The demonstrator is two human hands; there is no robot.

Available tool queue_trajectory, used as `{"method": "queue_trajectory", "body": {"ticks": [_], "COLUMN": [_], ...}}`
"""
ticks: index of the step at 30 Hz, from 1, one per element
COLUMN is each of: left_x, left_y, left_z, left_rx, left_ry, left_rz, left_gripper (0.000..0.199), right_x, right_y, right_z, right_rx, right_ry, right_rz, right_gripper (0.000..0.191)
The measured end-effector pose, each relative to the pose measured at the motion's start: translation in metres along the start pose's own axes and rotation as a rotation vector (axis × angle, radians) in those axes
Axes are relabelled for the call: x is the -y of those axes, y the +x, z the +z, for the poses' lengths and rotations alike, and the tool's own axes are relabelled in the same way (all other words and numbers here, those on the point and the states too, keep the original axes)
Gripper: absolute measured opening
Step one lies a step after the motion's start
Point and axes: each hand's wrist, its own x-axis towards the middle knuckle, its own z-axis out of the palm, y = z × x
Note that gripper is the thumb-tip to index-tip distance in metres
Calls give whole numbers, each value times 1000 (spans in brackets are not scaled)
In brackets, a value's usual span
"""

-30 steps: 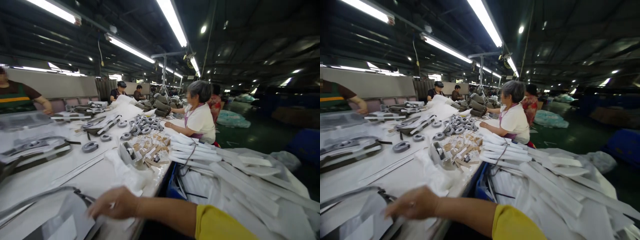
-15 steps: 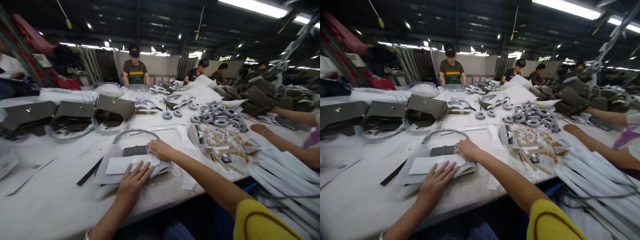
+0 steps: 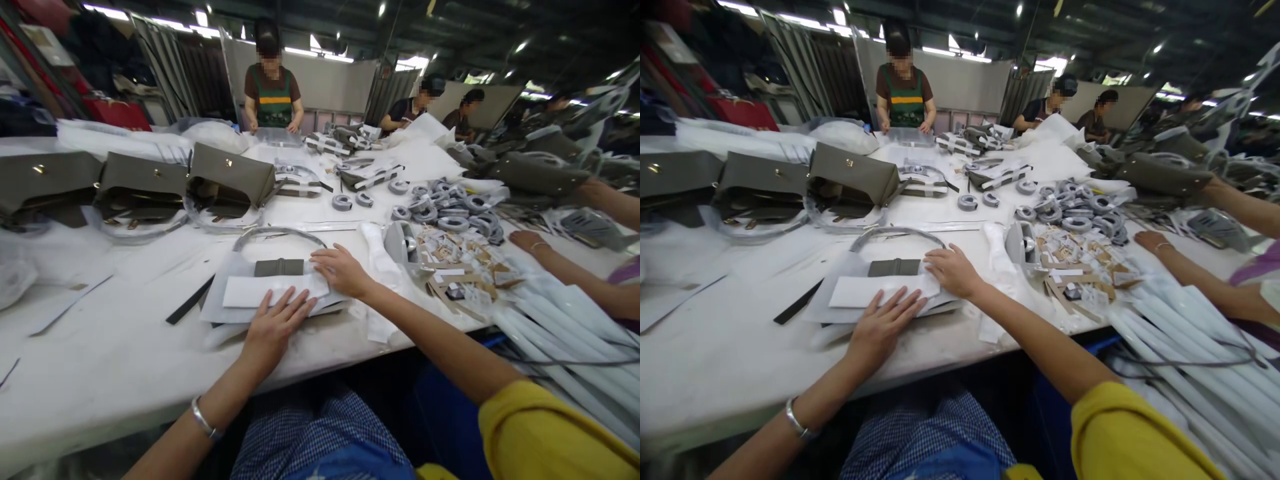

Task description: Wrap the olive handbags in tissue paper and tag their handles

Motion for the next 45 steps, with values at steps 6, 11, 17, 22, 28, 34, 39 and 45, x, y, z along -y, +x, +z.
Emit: {"method": "queue_trajectory", "body": {"ticks": [6, 11, 17, 22, 28, 34, 39, 45], "left_x": [-1, -2, -2, -2, -3, -5, -5, -6], "left_y": [-1, 0, 1, 1, 1, 0, 0, 1], "left_z": [0, -2, -3, -5, -7, -6, 0, 2], "left_rx": [12, 2, -3, 3, 27, 25, 7, -21], "left_ry": [-38, -37, -18, 3, 10, 18, 31, 25], "left_rz": [-10, -18, -13, -12, 5, 12, -3, 8], "left_gripper": [71, 68, 69, 72, 71, 71, 69, 69], "right_x": [48, 53, 52, 53, 51, 53, 41, 12], "right_y": [-109, -105, -80, -97, -137, -129, -98, -88], "right_z": [20, 65, 72, 52, 44, 27, 4, 30], "right_rx": [-181, -75, -38, -95, -114, -123, -247, -261], "right_ry": [185, -32, -275, -266, -143, -75, -92, -38], "right_rz": [-174, -200, -245, -263, -261, -348, -347, -323], "right_gripper": [21, 26, 20, 27, 26, 17, 35, 45]}}
